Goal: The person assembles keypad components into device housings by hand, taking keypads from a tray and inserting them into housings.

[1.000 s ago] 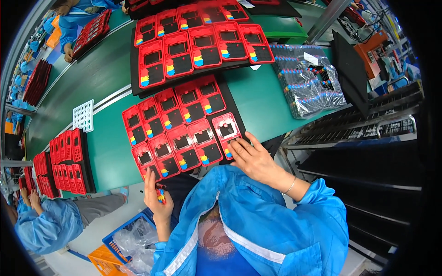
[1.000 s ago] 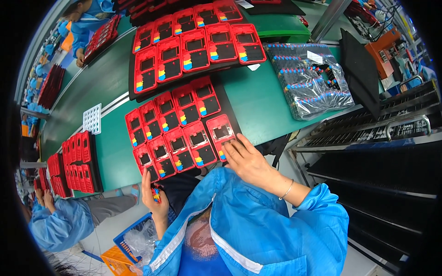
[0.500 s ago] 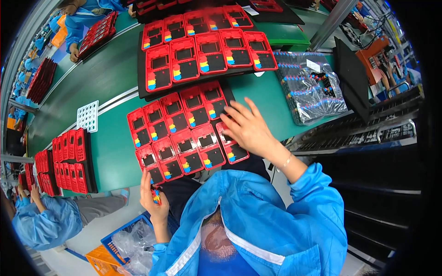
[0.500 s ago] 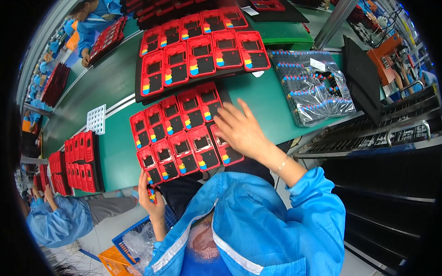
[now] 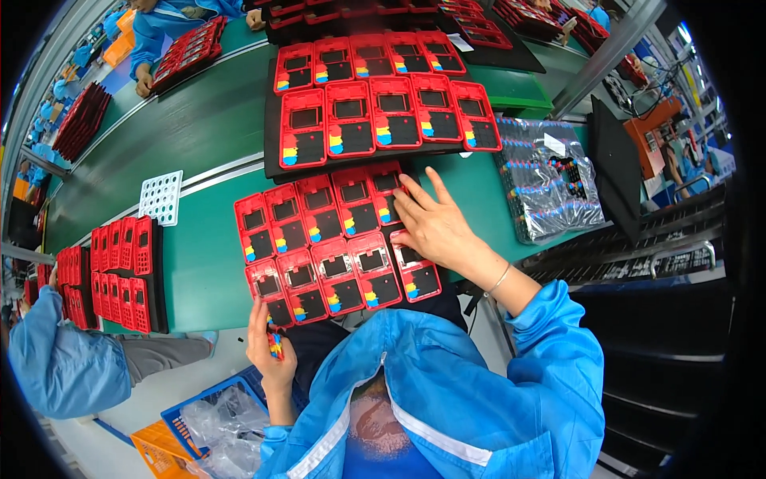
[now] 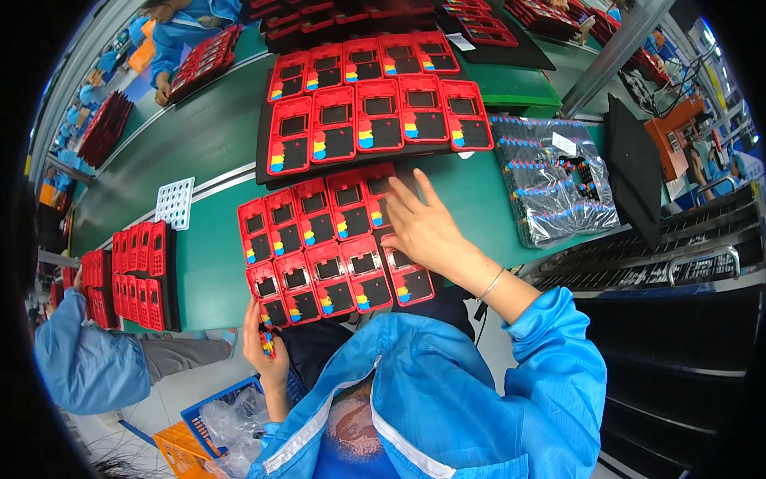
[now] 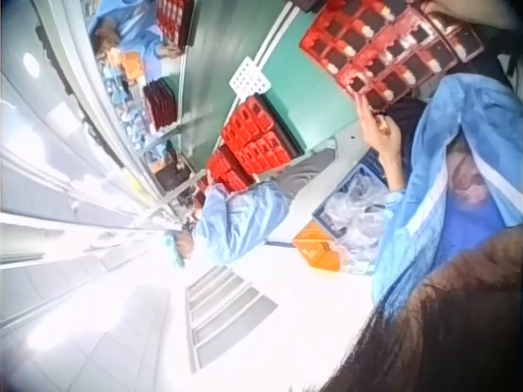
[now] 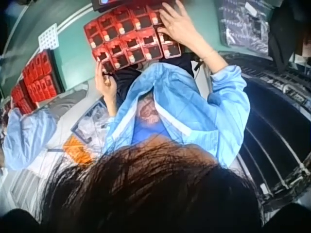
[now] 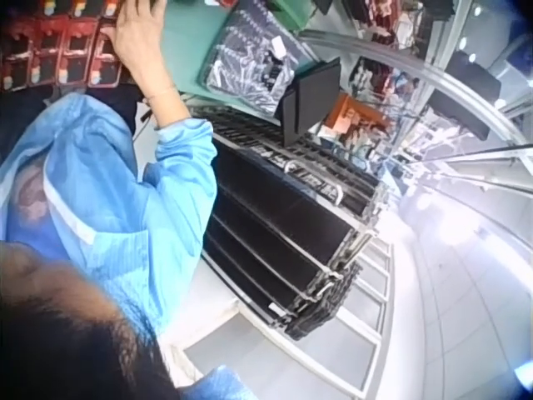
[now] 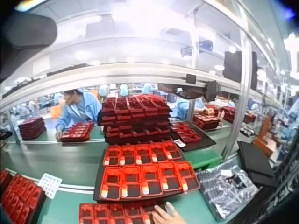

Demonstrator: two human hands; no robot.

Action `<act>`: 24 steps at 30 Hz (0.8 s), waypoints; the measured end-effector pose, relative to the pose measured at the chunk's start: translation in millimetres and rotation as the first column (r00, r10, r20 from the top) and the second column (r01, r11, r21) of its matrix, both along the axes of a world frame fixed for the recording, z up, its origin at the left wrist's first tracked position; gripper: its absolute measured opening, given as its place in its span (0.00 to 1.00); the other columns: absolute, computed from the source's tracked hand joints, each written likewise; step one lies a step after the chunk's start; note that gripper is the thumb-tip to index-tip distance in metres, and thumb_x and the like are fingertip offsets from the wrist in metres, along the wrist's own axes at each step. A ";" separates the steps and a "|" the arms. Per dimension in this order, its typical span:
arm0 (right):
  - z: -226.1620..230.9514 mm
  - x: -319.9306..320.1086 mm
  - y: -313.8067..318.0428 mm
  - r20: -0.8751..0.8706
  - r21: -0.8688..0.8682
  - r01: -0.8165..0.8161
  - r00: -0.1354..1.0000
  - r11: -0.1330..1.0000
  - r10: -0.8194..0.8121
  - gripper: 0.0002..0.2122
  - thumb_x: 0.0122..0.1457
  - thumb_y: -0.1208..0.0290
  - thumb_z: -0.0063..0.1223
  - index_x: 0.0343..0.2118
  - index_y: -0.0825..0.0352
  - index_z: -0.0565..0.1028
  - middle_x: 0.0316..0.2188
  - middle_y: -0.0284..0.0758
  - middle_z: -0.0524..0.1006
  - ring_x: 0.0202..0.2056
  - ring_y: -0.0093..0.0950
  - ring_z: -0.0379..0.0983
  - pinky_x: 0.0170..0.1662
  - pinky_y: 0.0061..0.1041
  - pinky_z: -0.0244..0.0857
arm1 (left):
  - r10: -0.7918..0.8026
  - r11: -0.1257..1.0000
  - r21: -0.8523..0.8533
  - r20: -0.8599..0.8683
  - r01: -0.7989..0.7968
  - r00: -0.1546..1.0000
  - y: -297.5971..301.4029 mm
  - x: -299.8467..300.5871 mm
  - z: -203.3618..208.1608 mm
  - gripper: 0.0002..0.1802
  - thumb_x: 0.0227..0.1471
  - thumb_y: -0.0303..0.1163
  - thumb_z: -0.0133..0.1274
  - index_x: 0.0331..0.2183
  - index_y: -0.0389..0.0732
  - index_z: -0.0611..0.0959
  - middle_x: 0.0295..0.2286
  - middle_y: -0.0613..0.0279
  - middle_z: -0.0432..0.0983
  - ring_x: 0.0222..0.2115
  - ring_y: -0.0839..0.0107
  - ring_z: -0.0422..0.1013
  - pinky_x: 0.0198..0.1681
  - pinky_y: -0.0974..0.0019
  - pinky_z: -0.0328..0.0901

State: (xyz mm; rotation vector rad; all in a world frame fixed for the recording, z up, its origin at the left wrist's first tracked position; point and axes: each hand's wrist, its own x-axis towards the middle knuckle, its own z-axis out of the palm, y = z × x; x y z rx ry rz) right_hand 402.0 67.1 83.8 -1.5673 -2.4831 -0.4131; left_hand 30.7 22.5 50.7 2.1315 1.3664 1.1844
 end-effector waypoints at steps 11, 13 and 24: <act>0.3 28.4 31.4 -0.347 -0.229 -0.070 0.938 0.971 -0.014 0.12 0.61 0.60 0.60 0.40 0.63 0.85 0.38 0.31 0.83 0.52 0.35 0.74 0.67 0.47 0.56 | -0.008 1.000 -0.022 -0.001 0.008 1.000 -4.7 -1.5 -4.0 0.40 0.37 0.11 0.48 0.58 0.32 0.75 0.58 0.37 0.71 0.59 0.43 0.70 0.61 0.52 0.66; 9.1 26.1 30.2 -0.274 -0.210 -0.070 0.962 0.975 0.010 0.12 0.60 0.61 0.61 0.40 0.63 0.85 0.38 0.32 0.83 0.51 0.34 0.74 0.66 0.47 0.57 | 0.003 1.000 -0.027 0.004 -0.002 1.000 -4.7 -2.0 -1.1 0.40 0.37 0.11 0.47 0.58 0.32 0.75 0.58 0.37 0.71 0.59 0.43 0.70 0.60 0.53 0.66; 0.9 24.8 15.8 -0.172 -0.086 -0.093 0.982 0.992 0.077 0.14 0.57 0.64 0.62 0.42 0.66 0.83 0.42 0.35 0.80 0.55 0.34 0.71 0.66 0.48 0.57 | 0.097 0.993 -0.076 0.035 -0.094 0.995 -6.9 -19.5 -6.8 0.39 0.39 0.10 0.46 0.57 0.31 0.76 0.58 0.38 0.71 0.57 0.46 0.72 0.56 0.56 0.69</act>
